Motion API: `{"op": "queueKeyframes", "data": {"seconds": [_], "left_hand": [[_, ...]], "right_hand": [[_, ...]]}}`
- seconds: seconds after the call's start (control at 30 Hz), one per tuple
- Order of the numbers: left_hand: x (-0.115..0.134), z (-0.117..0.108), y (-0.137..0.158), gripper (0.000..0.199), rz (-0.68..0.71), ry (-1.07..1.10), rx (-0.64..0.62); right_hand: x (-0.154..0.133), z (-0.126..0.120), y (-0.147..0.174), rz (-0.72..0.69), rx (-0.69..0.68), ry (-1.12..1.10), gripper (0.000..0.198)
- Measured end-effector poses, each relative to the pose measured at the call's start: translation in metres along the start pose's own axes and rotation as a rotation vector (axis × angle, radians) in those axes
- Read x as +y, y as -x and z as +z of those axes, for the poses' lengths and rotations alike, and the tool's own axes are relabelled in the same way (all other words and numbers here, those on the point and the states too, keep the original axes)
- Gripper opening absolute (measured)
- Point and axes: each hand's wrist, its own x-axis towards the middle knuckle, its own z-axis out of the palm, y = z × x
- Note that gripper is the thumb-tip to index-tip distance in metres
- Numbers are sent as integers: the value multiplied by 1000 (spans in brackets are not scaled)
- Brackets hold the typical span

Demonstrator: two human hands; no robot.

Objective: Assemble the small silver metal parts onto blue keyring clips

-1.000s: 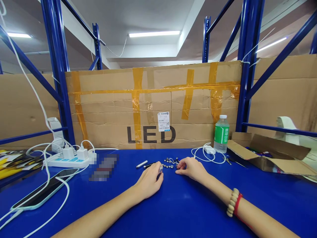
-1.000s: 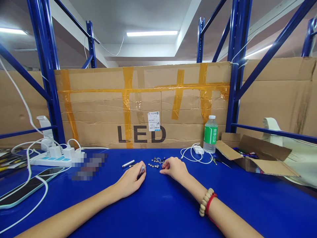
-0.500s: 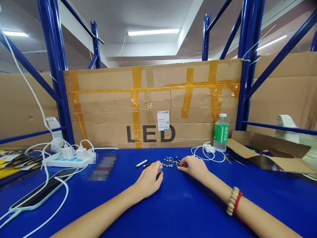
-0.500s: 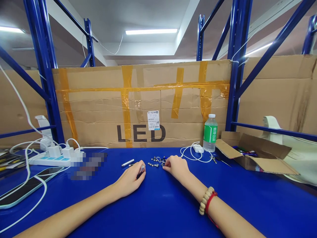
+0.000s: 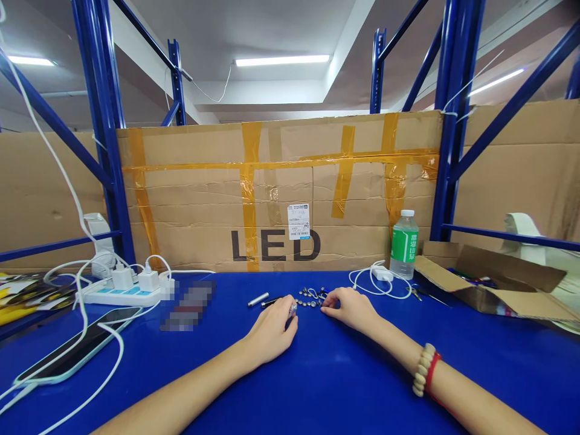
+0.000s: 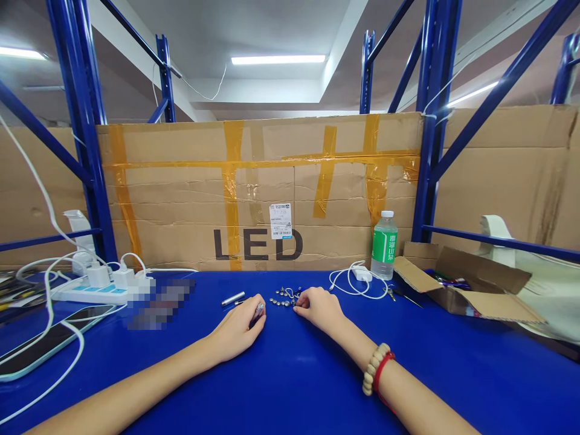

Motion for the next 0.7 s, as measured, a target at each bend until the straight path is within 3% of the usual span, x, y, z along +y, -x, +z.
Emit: {"op": "queueKeyframes", "data": {"seconds": [0.5,0.7], "left_hand": [[1,0,0,4,29,20,8],[0,-2,1,20,5,93,22]], "right_hand": [[1,2,0,-28,-9,-77,41],[-1,5,-1,-156,91,-178,41]]}}
